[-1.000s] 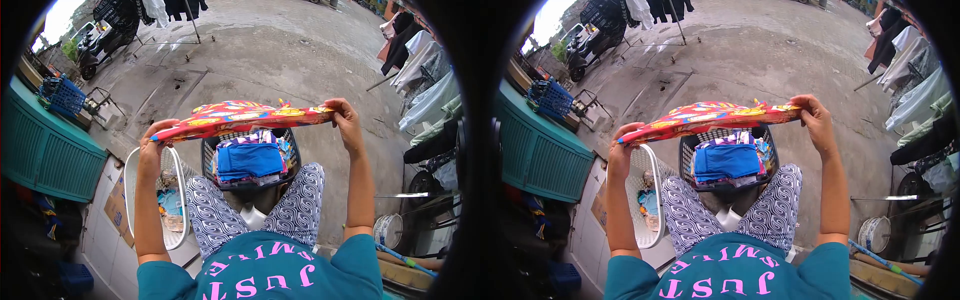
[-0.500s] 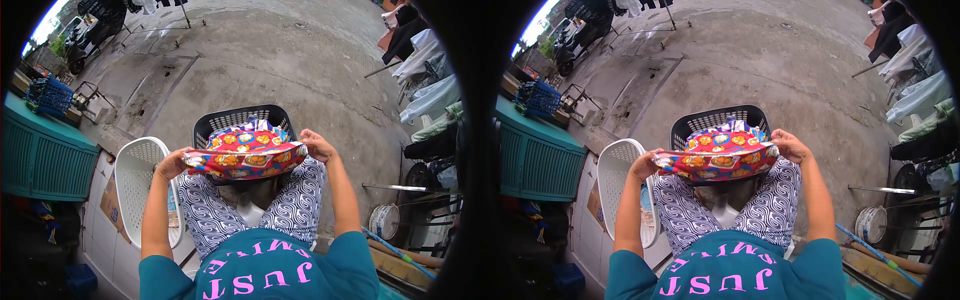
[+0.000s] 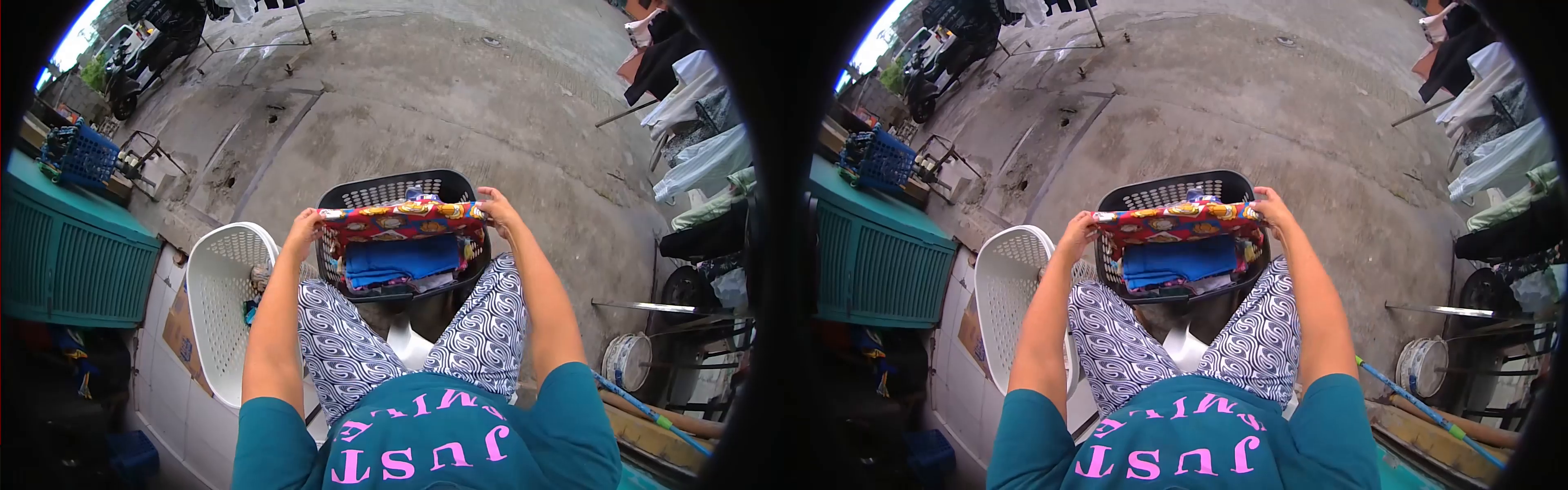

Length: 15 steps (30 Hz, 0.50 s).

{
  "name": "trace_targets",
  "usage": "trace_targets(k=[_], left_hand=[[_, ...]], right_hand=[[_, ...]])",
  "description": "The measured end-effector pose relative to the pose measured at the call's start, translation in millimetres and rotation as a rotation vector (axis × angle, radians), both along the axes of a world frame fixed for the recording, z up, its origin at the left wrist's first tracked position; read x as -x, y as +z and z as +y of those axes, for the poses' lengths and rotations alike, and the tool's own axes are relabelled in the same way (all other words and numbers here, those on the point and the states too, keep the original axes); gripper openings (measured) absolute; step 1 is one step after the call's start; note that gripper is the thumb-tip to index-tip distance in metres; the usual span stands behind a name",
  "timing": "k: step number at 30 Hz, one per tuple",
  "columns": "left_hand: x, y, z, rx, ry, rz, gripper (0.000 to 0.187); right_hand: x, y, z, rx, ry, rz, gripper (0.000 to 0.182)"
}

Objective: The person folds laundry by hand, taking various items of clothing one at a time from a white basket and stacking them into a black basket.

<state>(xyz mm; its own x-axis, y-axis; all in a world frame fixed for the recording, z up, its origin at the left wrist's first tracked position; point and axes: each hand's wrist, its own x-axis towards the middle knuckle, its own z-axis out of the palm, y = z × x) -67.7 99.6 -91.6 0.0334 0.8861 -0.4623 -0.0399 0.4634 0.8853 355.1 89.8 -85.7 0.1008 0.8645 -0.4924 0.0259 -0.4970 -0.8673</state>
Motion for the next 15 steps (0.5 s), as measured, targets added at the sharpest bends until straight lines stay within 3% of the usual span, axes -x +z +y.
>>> trace_targets(k=[2,6,8,12,13,14,15], left_hand=[[-7.3,40.0,13.5,-0.144,0.138,-0.052,0.007],[4.4,86.0,30.4,-0.299,0.121,0.080,0.012],[3.9,103.7,19.6,-0.430,0.086,0.182,0.007],[17.8,66.4,-6.9,-0.461,-0.003,0.315,0.021],[24.1,52.8,-16.9,-0.509,-0.083,0.543,0.028],[23.5,51.2,-31.1,-0.506,-0.081,0.540,0.028],[21.0,51.6,-46.4,-0.429,-0.257,0.750,0.028]], right_hand=[[0.4,36.6,22.9,-0.144,-0.001,0.042,0.038],[9.7,102.5,36.7,-0.418,0.040,0.029,0.027],[10.0,116.7,27.9,-0.417,0.030,-0.012,0.024],[8.3,98.2,-8.9,-0.453,0.114,0.016,0.022],[6.7,83.8,-19.4,-0.377,0.128,0.022,0.022],[3.7,63.7,-30.0,-0.340,0.160,-0.008,0.022],[0.1,41.1,-40.5,-0.289,0.201,-0.039,0.021]])
